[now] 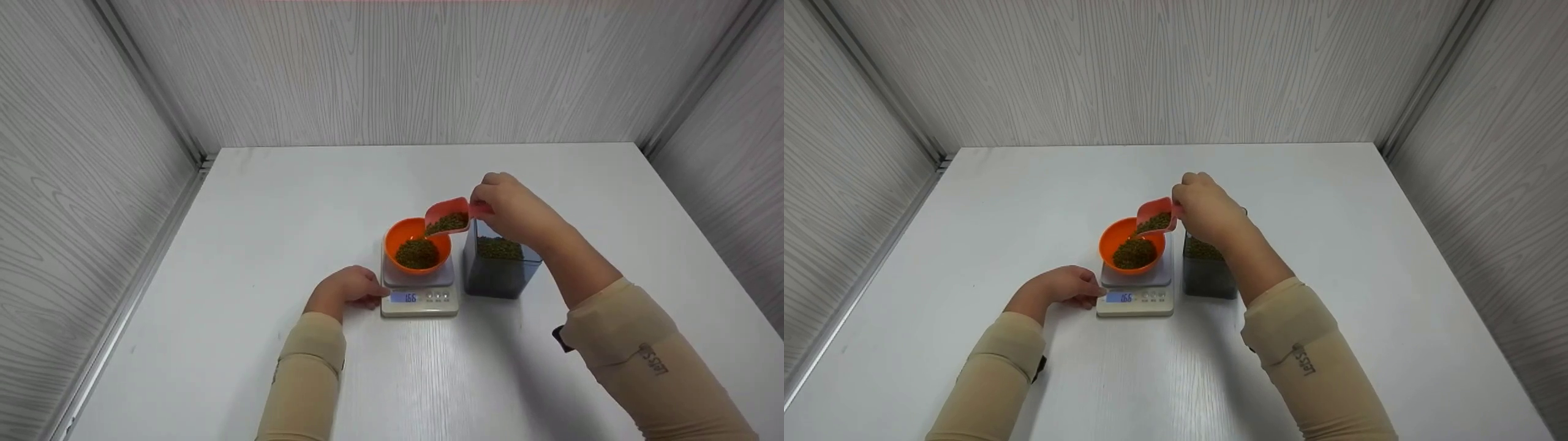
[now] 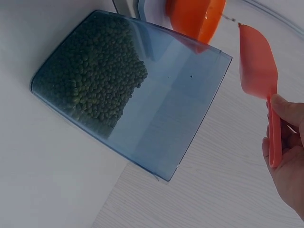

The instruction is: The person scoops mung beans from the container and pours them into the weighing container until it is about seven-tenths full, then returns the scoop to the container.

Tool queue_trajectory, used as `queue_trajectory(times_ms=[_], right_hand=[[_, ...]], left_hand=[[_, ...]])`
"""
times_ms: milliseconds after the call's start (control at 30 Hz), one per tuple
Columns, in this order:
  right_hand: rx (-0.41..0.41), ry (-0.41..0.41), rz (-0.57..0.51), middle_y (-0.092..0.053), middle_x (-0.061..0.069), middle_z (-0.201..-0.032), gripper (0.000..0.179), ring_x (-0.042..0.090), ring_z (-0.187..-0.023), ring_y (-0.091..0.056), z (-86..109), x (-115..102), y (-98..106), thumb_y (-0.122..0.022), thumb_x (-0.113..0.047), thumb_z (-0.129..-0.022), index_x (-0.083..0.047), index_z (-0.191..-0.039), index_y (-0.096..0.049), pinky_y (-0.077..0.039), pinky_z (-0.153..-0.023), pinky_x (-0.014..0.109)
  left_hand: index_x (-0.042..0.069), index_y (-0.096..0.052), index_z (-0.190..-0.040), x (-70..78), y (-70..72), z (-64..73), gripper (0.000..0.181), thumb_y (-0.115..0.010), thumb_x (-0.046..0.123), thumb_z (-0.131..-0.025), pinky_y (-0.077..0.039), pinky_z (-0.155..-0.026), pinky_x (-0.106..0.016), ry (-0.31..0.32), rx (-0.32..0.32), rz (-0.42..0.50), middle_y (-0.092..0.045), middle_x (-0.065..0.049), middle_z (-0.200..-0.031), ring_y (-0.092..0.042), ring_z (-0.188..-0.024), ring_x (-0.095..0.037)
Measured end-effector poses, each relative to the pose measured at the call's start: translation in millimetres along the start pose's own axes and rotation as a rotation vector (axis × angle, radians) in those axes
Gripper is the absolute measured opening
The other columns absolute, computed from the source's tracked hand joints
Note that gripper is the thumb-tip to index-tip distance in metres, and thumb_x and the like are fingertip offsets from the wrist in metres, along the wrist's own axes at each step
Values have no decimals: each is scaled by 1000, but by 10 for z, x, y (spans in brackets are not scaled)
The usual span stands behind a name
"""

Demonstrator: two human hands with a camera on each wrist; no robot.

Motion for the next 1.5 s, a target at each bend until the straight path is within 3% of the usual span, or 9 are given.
queue_trajectory(times_ms=[167, 433, 833, 1500], right_hand=[[4, -11, -1, -54, 9, -90, 15, 24, -87, -46, -16, -20, 2, -66, -2, -80, -4, -95, -64, -48, -77, 34], [43, 38, 21, -54, 11, -89, 13, 26, -87, -47, -31, -40, -12, -63, 1, -80, -2, -93, -64, -45, -78, 37], [-52, -46, 76, -54, 10, -91, 16, 25, -88, -46, -11, 41, -43, -64, 0, -80, -2, -96, -64, -46, -76, 35], [19, 23, 143, -56, 10, -84, 15, 25, -80, -47, 27, 49, 55, -69, 3, -76, -2, -89, -66, -46, -69, 34]], left_hand=[[9, -64, -86, -1, -2, -6, 19, -69, 26, -80, -50, -66, -27, -5, 1, 11, -65, -4, -75, -60, -66, -14], [9, -64, -84, 9, 4, -16, 18, -69, 27, -81, -48, -68, -28, -21, 9, -49, -66, -3, -74, -61, -67, -14], [10, -64, -85, 28, -7, -10, 19, -69, 28, -80, -47, -67, -28, -23, 6, -42, -65, -3, -74, -60, -66, -14], [9, -63, -84, 45, -36, -25, 18, -69, 25, -80, -48, -64, -26, -12, 5, -12, -64, -3, -72, -59, -64, -13]])
Point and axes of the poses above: each hand's wrist, its own z-axis away from the middle knuckle, its own y-axis out of the back of the hand, x = y × z, the point moved 8 cm from there along -z, towards the middle knuckle
